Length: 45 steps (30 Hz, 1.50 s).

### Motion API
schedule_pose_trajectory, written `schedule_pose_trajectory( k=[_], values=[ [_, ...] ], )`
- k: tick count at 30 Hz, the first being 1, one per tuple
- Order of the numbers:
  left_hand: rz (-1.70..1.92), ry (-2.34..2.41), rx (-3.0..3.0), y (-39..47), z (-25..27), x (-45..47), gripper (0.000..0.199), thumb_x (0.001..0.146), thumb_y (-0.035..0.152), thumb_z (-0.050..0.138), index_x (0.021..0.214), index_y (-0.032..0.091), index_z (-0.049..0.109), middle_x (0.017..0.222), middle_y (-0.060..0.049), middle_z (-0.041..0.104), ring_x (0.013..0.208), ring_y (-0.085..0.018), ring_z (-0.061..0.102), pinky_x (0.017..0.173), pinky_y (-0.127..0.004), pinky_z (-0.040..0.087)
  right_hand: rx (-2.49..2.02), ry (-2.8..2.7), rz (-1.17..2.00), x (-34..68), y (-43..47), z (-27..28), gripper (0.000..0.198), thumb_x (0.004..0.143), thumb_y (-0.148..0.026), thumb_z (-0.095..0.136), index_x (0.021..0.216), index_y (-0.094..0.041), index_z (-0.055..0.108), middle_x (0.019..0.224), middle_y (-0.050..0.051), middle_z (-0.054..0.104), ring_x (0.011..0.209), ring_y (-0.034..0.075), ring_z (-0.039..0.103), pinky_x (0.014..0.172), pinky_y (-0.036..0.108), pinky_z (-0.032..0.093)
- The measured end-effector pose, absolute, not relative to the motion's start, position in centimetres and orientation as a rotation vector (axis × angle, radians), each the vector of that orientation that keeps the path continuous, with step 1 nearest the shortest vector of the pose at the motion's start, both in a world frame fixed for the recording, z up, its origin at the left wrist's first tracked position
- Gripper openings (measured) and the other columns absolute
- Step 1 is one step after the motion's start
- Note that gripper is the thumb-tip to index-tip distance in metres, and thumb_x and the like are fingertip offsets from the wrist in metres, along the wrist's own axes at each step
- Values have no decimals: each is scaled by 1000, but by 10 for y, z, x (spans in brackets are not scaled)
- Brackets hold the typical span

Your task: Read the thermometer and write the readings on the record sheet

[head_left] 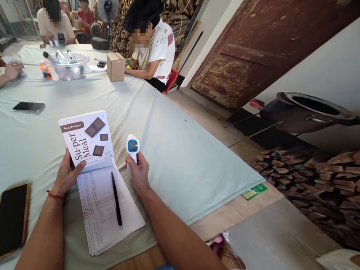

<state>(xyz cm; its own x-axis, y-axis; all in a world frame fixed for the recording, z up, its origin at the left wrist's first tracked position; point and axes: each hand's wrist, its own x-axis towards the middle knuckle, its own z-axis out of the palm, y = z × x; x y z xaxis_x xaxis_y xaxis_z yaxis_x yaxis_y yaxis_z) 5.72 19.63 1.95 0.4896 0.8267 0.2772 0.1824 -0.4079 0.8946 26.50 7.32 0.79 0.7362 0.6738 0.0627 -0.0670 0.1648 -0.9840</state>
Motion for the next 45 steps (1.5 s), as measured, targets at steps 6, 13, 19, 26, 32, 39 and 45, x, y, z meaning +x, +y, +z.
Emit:
schedule_pose_trajectory(
  k=[6, 13, 19, 26, 32, 39, 45],
  values=[
    [943, 833, 1860, 196, 18, 57, 66, 83, 55, 70, 134, 20, 49, 133, -12, 62, 124, -31, 58, 108, -47, 48, -1289, -539, 584, 263, 73, 9, 26, 70, -44, 65, 78, -22, 54, 67, -5, 50, 64, 13, 44, 61, 27, 42],
    [952, 822, 1846, 197, 16, 58, 66, 84, 55, 70, 135, 19, 49, 132, -12, 63, 123, -30, 59, 107, -46, 50, -1266, -526, 594, 262, 73, 9, 26, 70, -44, 68, 75, -22, 55, 65, -5, 50, 64, 13, 44, 60, 27, 39],
    [949, 812, 1858, 198, 16, 57, 67, 84, 53, 70, 137, 19, 48, 131, -12, 63, 121, -30, 60, 105, -46, 51, -1267, -534, 599, 262, 74, 6, 24, 71, -43, 67, 74, -23, 54, 64, -5, 49, 63, 13, 43, 58, 27, 38],
    [945, 823, 1862, 198, 17, 57, 64, 83, 54, 70, 133, 19, 50, 131, -13, 63, 121, -30, 60, 106, -47, 50, -1266, -530, 597, 262, 72, 8, 23, 71, -42, 67, 72, -22, 55, 62, -5, 49, 61, 12, 43, 58, 27, 39],
    [948, 833, 1874, 198, 16, 57, 63, 83, 55, 70, 131, 19, 50, 130, -12, 63, 121, -30, 60, 106, -46, 50, -1275, -537, 604, 262, 72, 9, 22, 72, -41, 66, 70, -22, 55, 61, -5, 52, 60, 13, 46, 57, 27, 40],
    [950, 824, 1881, 197, 17, 57, 64, 84, 54, 70, 133, 19, 49, 129, -12, 64, 118, -30, 61, 104, -47, 51, -1257, -550, 600, 263, 72, 7, 21, 73, -41, 66, 71, -22, 56, 61, -5, 52, 60, 13, 46, 58, 27, 41],
    [942, 821, 1851, 197, 16, 57, 68, 83, 53, 71, 136, 19, 46, 127, -12, 64, 116, -29, 62, 102, -46, 52, -1259, -560, 602, 262, 71, 7, 21, 74, -41, 66, 71, -22, 55, 61, -5, 50, 60, 13, 45, 58, 27, 40]
  ],
)
